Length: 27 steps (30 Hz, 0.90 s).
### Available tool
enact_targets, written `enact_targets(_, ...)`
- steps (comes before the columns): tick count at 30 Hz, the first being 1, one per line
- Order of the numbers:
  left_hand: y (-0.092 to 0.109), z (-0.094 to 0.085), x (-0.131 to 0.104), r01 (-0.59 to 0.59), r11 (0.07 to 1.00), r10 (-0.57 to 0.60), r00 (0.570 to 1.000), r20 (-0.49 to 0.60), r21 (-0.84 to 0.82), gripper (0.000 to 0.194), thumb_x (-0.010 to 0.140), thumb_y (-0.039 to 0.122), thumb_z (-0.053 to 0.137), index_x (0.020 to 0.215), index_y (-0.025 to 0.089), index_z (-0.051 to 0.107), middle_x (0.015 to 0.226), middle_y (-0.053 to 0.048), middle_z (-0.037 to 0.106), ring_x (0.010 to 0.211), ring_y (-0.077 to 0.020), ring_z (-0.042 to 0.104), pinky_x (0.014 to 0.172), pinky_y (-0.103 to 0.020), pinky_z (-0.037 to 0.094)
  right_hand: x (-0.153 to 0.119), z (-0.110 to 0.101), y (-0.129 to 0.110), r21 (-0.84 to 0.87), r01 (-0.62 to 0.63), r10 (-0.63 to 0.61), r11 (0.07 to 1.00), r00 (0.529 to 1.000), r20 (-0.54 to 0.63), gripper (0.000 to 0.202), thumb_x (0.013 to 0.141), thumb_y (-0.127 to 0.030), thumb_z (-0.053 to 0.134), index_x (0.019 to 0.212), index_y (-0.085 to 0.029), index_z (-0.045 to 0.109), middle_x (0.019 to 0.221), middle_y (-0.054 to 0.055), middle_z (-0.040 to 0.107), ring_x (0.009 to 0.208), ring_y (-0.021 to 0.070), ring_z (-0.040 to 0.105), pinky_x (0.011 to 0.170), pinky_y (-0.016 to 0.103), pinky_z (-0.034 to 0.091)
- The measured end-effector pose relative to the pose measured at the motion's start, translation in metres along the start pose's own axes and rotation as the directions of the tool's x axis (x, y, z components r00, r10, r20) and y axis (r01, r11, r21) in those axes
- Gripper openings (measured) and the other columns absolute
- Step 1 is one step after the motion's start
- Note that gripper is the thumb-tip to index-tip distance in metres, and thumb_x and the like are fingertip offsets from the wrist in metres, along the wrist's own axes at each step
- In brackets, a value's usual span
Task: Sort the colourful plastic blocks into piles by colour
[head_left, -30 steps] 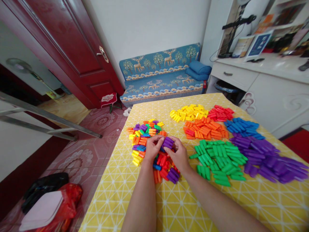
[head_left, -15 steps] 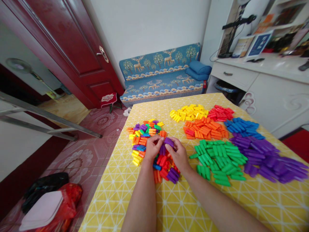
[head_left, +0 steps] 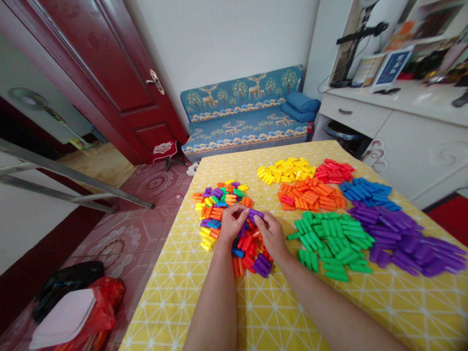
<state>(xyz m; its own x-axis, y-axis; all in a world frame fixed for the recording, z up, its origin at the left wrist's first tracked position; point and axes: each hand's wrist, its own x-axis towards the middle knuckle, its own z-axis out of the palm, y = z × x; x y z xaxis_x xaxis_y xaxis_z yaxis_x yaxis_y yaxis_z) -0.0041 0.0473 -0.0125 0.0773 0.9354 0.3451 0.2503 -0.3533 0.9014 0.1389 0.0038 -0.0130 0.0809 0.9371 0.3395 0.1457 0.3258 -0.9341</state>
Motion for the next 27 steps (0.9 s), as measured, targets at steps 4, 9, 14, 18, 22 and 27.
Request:
enact_targets(4,-0.001,0.001,0.002,0.015,1.0,-0.015,1.0,-0.012,0.008,0.022,0.083,0.036,0.063,0.079,0.015,0.069,0.074,-0.003,0.067,0.068,-0.0145,0.059,0.065,-0.024,0.047,0.001,-0.001,-0.002,0.011,0.081,-0.08,0.997,0.994,-0.075,0.02,0.091,-0.033,0.054,0.096,-0.019,0.067,0.095,0.005,0.064,0.093,0.0185,0.06,0.084,0.031,0.047)
enact_targets(9,0.002,0.002,0.003,0.031,0.999,-0.031,0.999,-0.01,0.019,0.021,0.082,0.034,0.063,0.076,0.015,0.07,0.071,-0.003,0.068,0.065,-0.0141,0.06,0.062,-0.024,0.046,0.004,-0.006,-0.013,0.16,-0.039,0.056,0.986,0.993,-0.107,0.03,0.088,-0.037,0.057,0.112,-0.021,0.06,0.103,0.006,0.067,0.088,0.0192,0.064,0.075,0.031,0.053)
enact_targets(14,0.001,0.003,0.004,0.057,0.998,-0.056,0.998,-0.04,0.021,0.021,0.08,0.034,0.064,0.074,0.015,0.069,0.068,-0.002,0.066,0.062,-0.0139,0.058,0.061,-0.024,0.045,0.04,-0.046,-0.026,0.081,-0.026,0.04,0.996,0.984,-0.176,0.036,0.08,-0.039,0.065,0.11,-0.02,0.058,0.086,0.003,0.067,0.066,0.0147,0.061,0.055,0.025,0.049)
enact_targets(18,-0.003,0.004,0.004,0.055,0.998,-0.054,0.998,-0.043,0.037,0.022,0.081,0.035,0.063,0.076,0.015,0.069,0.069,-0.002,0.066,0.063,-0.0139,0.058,0.062,-0.024,0.045,0.091,-0.107,-0.006,-0.069,-0.051,0.034,0.996,0.974,-0.223,0.032,0.074,-0.036,0.069,0.1,-0.018,0.062,0.079,0.003,0.066,0.068,0.0163,0.062,0.056,0.026,0.05)
enact_targets(22,-0.004,0.004,0.004,0.05,0.998,-0.048,0.998,-0.047,0.036,0.022,0.081,0.035,0.063,0.075,0.015,0.069,0.068,-0.002,0.066,0.063,-0.014,0.059,0.061,-0.024,0.045,0.127,-0.168,0.018,-0.173,-0.222,0.155,0.96,0.93,-0.334,0.024,0.074,-0.025,0.069,0.096,-0.015,0.065,0.069,0.002,0.064,0.058,0.0129,0.058,0.055,0.025,0.047)
enact_targets(27,-0.004,0.004,0.004,0.045,0.998,-0.044,0.998,-0.043,0.045,0.023,0.082,0.036,0.063,0.076,0.015,0.07,0.07,-0.003,0.067,0.064,-0.0145,0.059,0.062,-0.025,0.046,0.118,-0.198,0.011,0.039,-0.346,0.33,0.937,0.846,-0.419,0.021,0.075,-0.021,0.068,0.094,-0.013,0.065,0.067,0.002,0.062,0.048,0.0087,0.05,0.05,0.025,0.043)
